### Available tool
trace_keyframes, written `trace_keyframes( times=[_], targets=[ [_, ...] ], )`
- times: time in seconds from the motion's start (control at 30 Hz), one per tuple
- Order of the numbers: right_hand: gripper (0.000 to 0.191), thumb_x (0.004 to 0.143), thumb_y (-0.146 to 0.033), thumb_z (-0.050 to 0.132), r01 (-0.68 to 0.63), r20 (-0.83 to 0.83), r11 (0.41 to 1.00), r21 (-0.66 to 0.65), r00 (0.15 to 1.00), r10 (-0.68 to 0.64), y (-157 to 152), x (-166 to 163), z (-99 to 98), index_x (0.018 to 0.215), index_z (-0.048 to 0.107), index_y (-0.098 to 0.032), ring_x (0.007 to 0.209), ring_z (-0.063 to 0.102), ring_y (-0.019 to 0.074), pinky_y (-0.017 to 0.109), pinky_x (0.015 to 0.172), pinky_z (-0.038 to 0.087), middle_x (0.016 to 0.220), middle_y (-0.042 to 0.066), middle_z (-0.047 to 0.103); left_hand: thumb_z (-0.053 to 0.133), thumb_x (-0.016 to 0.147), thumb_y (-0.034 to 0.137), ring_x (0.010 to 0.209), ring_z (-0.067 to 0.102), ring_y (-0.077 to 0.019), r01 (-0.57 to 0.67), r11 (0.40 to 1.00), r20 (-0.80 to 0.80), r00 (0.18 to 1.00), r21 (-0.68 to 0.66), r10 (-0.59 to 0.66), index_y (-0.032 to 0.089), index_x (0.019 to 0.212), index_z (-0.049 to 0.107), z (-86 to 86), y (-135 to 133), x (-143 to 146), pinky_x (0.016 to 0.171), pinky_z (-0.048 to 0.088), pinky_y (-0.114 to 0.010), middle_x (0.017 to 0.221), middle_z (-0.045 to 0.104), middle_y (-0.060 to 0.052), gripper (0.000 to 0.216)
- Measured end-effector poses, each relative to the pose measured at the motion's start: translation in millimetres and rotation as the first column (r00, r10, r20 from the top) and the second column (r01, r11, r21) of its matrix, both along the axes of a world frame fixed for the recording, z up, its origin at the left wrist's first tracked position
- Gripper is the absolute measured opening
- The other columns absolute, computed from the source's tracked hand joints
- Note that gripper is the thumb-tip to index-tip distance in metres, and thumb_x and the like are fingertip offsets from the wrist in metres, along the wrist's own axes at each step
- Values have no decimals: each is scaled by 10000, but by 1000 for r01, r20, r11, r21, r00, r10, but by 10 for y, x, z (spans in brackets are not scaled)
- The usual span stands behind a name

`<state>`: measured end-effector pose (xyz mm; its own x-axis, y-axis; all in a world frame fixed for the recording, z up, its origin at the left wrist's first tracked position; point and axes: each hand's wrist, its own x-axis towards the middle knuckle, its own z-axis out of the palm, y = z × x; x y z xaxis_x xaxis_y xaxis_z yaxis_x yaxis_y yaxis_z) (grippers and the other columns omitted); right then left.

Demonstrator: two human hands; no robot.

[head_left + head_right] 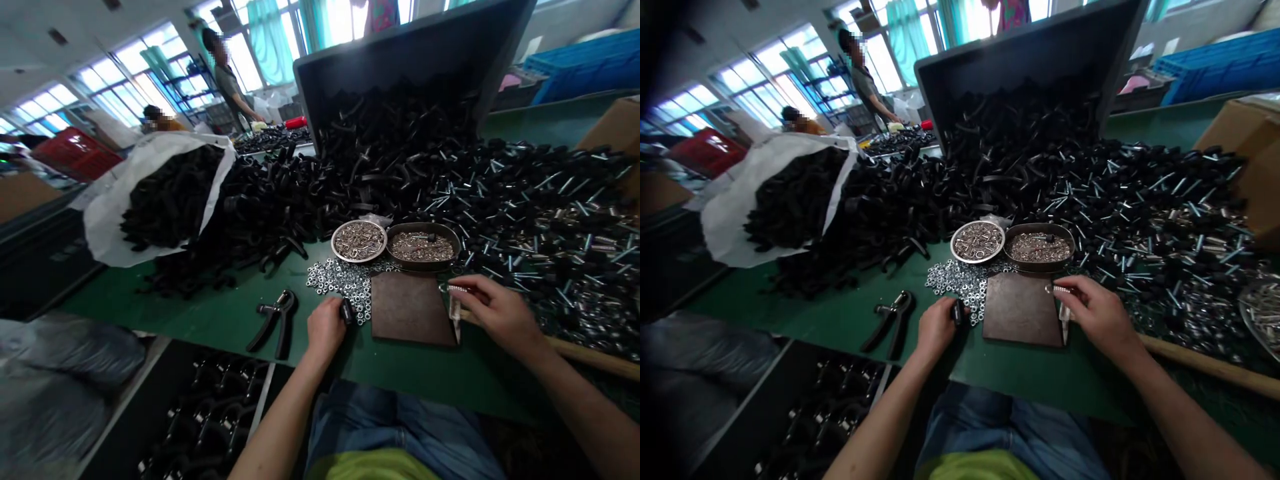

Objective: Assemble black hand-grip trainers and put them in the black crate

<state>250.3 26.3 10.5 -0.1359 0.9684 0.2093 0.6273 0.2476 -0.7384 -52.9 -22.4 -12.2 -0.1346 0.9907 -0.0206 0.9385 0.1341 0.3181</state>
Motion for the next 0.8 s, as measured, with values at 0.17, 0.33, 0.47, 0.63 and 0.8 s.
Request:
trace_keyframes(
  times=[0.17, 0.33, 0.47, 0.63, 0.8],
  targets=[
    [311, 803, -457, 571, -18, -141, 993, -116, 990, 1, -371, -214, -83, 945, 670, -198, 729, 638, 184, 291, 642, 491, 860, 56, 696, 434, 826, 137, 887, 582, -194, 104, 992, -142, 983, -77, -114, 236, 881, 613, 27, -12, 0, 666, 385, -257, 942, 627, -51, 211],
    [304, 803, -455, 559, -44, -159, 988, -149, 987, 20, -499, -343, -69, 906, 682, -197, 673, 632, 184, 277, 586, 494, 766, 58, 691, 446, 747, 71, 895, 584, -234, 194, 977, -61, 978, -84, -200, 211, 935, 581, 28, 2, -11, 717, 406, -298, 930, 622, -88, 270],
    [314, 773, -480, 576, -48, -201, 991, -127, 979, 22, -510, -381, -55, 871, 698, -208, 621, 628, 176, 263, 565, 508, 749, 54, 694, 438, 723, 34, 825, 611, -221, 162, 986, 1, 987, -45, -162, 194, 922, 574, 50, 40, -51, 693, 411, -287, 873, 646, -85, 289],
    [333, 714, -519, 601, -87, -299, 982, -167, 954, 34, -478, -403, -160, 827, 714, -227, 506, 601, 167, 237, 470, 505, 592, 29, 646, 499, 781, 134, 796, 622, -190, 51, 997, 166, 984, 53, -59, 186, 953, 597, 128, -44, -72, 679, 427, -261, 859, 670, -70, 204],
    [382, 685, -557, 607, -232, -421, 939, -254, 901, 108, -466, -623, -190, 804, 716, -211, 492, 605, 174, 241, 478, 522, 557, 44, 635, 706, 671, 344, 673, 587, -146, -73, 997, 883, 466, -19, 51, 145, 887, 668, 155, -248, 252, 634, 441, -244, 762, 662, -32, 296]
  ],
)
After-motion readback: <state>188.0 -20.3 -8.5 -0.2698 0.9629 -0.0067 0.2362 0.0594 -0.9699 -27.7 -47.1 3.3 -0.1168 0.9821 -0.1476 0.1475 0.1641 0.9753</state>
